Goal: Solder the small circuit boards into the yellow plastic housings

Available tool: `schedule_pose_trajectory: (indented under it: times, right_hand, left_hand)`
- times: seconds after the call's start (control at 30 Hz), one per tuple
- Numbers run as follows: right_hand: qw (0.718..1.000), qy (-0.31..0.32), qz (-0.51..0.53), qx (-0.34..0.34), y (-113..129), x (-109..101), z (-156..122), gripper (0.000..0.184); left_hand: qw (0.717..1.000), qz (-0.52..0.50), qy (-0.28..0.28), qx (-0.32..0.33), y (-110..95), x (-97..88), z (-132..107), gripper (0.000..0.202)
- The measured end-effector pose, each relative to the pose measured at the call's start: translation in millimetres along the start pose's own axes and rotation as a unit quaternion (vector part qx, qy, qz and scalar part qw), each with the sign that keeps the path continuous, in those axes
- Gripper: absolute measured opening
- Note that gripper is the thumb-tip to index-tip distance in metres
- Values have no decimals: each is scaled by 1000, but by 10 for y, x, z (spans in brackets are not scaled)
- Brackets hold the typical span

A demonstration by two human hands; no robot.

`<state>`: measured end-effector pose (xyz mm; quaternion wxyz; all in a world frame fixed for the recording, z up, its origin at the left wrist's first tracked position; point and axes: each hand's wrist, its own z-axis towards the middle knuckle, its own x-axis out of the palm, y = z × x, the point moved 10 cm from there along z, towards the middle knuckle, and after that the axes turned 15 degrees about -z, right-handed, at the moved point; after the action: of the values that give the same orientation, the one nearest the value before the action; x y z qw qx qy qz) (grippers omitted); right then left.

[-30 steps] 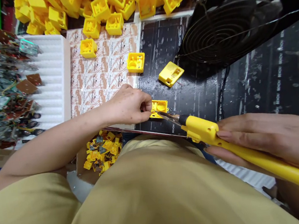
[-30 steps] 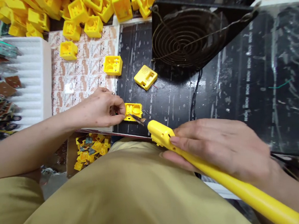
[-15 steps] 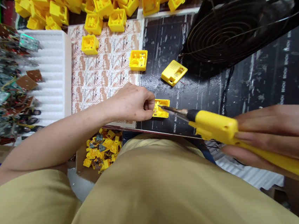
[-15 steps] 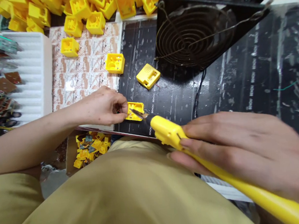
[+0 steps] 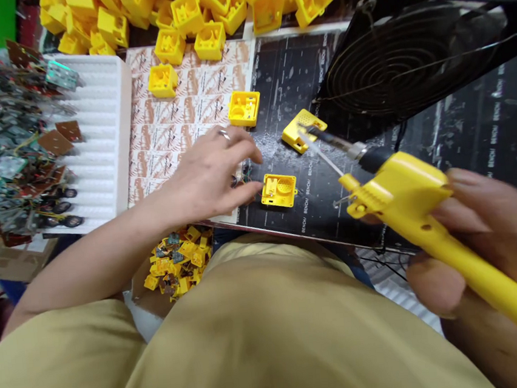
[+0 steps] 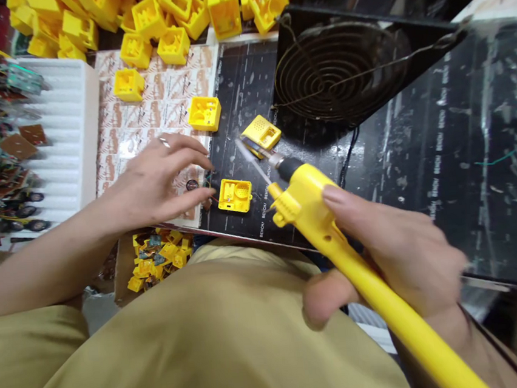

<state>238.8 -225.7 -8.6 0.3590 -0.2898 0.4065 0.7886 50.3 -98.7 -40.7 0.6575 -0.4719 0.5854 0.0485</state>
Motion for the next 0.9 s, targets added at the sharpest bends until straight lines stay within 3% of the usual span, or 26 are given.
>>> schedule_pose_trajectory:
  times: [0.07, 0.2, 0.3, 0.4, 0.47, 0.57, 0.67, 0.77, 0.9]
  right_hand:
    - [999, 37, 5, -28, 89, 124, 67, 50]
    - [995, 52, -43, -80, 211, 398, 223, 22]
    - [992, 28, -53, -115, 331, 660, 311, 32]
    - [988, 13, -70, -141, 441, 886, 401, 26]
    - [986, -11, -82, -143, 479, 914, 444, 23]
    - [986, -28, -96, -135, 498, 882, 434, 26]
    - [985, -9, -103, -136, 481, 919, 380, 30]
    - [986, 12, -92, -138, 430, 1004, 334, 36]
    - [986, 15, -84, -145, 411, 1020, 312, 46]
  left_hand:
    - [998, 7, -53, -29, 180, -133, -152, 31]
    - [997, 31, -49, -59, 393, 9, -374, 47]
    - [996, 22, -83, -6, 271, 99, -440, 41]
    - [995, -29, -90, 44, 184, 153, -447, 15]
    - [986, -46, -137, 78, 176, 64, -467, 9]
    - [971, 35, -193, 136, 118, -22, -563, 13]
    - [973, 110, -128, 157, 83, 144, -641, 20]
    - [986, 36, -84, 138, 107, 181, -721, 36]
    - [986, -86, -144, 14, 336, -40, -722, 24]
